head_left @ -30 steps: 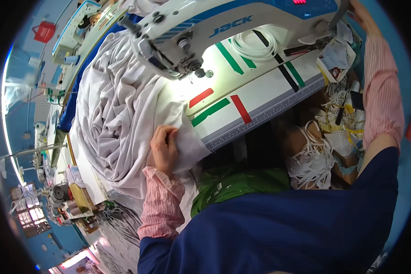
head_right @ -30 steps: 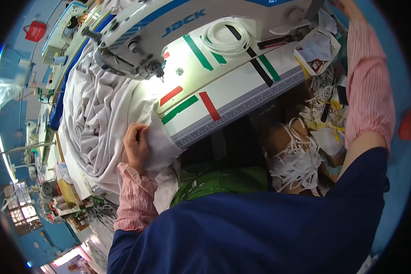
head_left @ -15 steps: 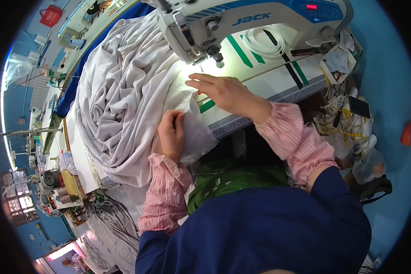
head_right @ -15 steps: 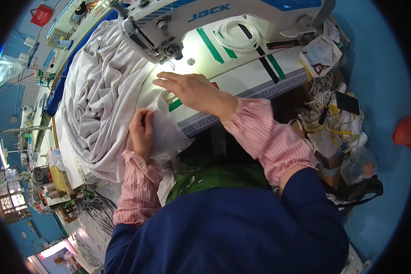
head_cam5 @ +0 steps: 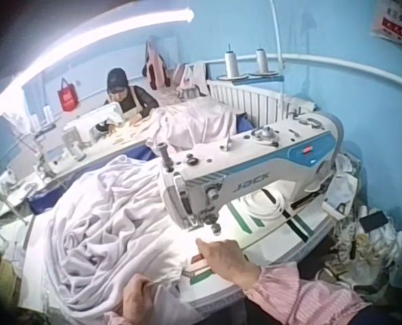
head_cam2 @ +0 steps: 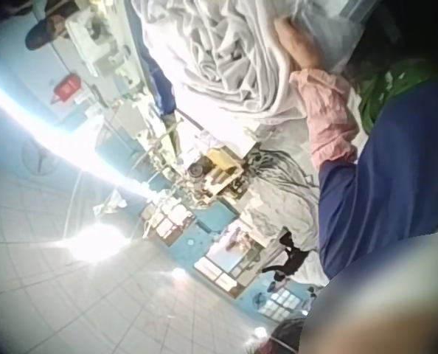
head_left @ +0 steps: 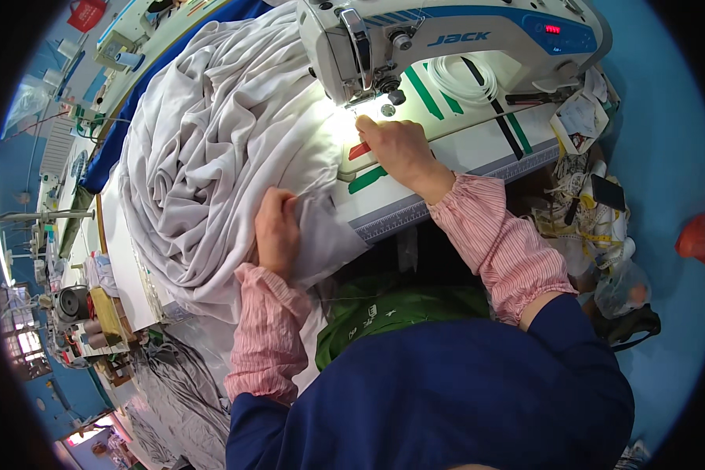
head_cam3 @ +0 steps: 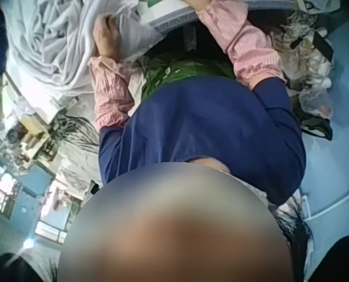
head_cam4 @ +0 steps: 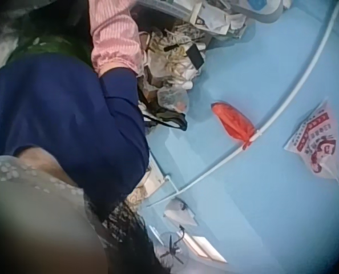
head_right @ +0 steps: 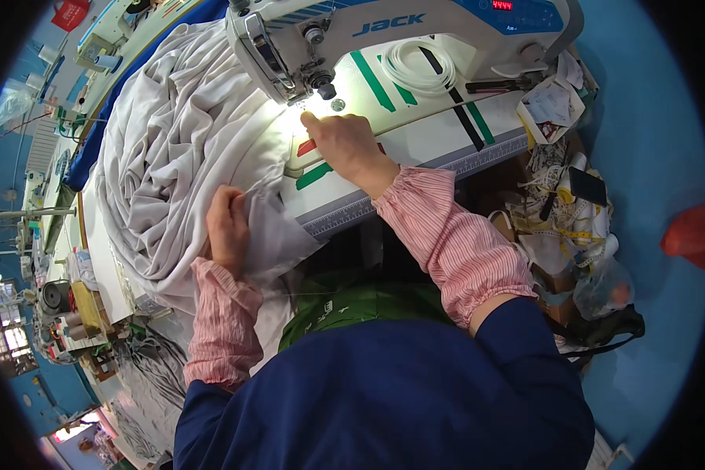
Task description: Using an industrial sewing machine to stitch the edges of large pieces of white fabric.
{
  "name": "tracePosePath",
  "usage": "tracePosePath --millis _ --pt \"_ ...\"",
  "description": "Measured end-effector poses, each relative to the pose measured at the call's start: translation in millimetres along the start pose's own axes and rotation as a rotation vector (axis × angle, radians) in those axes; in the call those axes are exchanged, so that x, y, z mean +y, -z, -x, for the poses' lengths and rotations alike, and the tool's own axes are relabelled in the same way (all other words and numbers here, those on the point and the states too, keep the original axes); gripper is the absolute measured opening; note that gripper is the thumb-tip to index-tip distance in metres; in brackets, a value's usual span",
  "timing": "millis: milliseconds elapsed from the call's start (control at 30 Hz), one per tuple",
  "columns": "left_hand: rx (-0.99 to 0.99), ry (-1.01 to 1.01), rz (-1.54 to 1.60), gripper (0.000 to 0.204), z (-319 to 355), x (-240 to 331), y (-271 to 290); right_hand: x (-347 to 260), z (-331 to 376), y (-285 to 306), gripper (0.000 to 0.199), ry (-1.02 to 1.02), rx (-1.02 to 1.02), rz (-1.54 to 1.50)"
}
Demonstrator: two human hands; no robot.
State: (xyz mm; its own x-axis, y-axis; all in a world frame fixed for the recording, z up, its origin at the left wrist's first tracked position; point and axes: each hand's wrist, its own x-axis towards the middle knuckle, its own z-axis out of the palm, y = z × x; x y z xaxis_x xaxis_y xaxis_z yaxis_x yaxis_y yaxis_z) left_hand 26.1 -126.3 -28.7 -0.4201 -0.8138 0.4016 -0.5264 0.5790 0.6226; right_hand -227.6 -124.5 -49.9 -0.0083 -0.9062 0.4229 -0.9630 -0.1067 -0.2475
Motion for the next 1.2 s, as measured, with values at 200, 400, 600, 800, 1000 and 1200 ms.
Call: tracePosePath --millis 200,400,600,800,1000,1200 --pt "0.034 0.049 0.063 0.005 8.4 5.8 13.7 -0.1 2.3 -1.3 0.013 -0.031 0.052 -0.010" --pt "0.254 0.162 0.032 0.014 32.7 -10.5 72.6 -0.6 1.2 5.1 0.017 -0.089 0.119 -0.047" --pt "0.185 0.182 0.364 0.008 43.3 22.6 58.9 -49.5 39.0 26.6 0.022 0.024 0.233 -0.474" --pt "0.190 0.185 0.406 0.008 46.6 53.1 41.6 -113.7 56.5 32.7 0.032 -0.184 0.053 -0.685" --pt "0.164 0.241 0.191 0.013 33.0 17.2 59.5 -90.6 45.6 11.6 0.019 -0.390 0.009 -1.083" --pt "0.004 0.016 -0.253 0.012 8.4 7.1 66.8 -95.8 56.0 26.5 0.025 -0.144 -0.051 -0.874"
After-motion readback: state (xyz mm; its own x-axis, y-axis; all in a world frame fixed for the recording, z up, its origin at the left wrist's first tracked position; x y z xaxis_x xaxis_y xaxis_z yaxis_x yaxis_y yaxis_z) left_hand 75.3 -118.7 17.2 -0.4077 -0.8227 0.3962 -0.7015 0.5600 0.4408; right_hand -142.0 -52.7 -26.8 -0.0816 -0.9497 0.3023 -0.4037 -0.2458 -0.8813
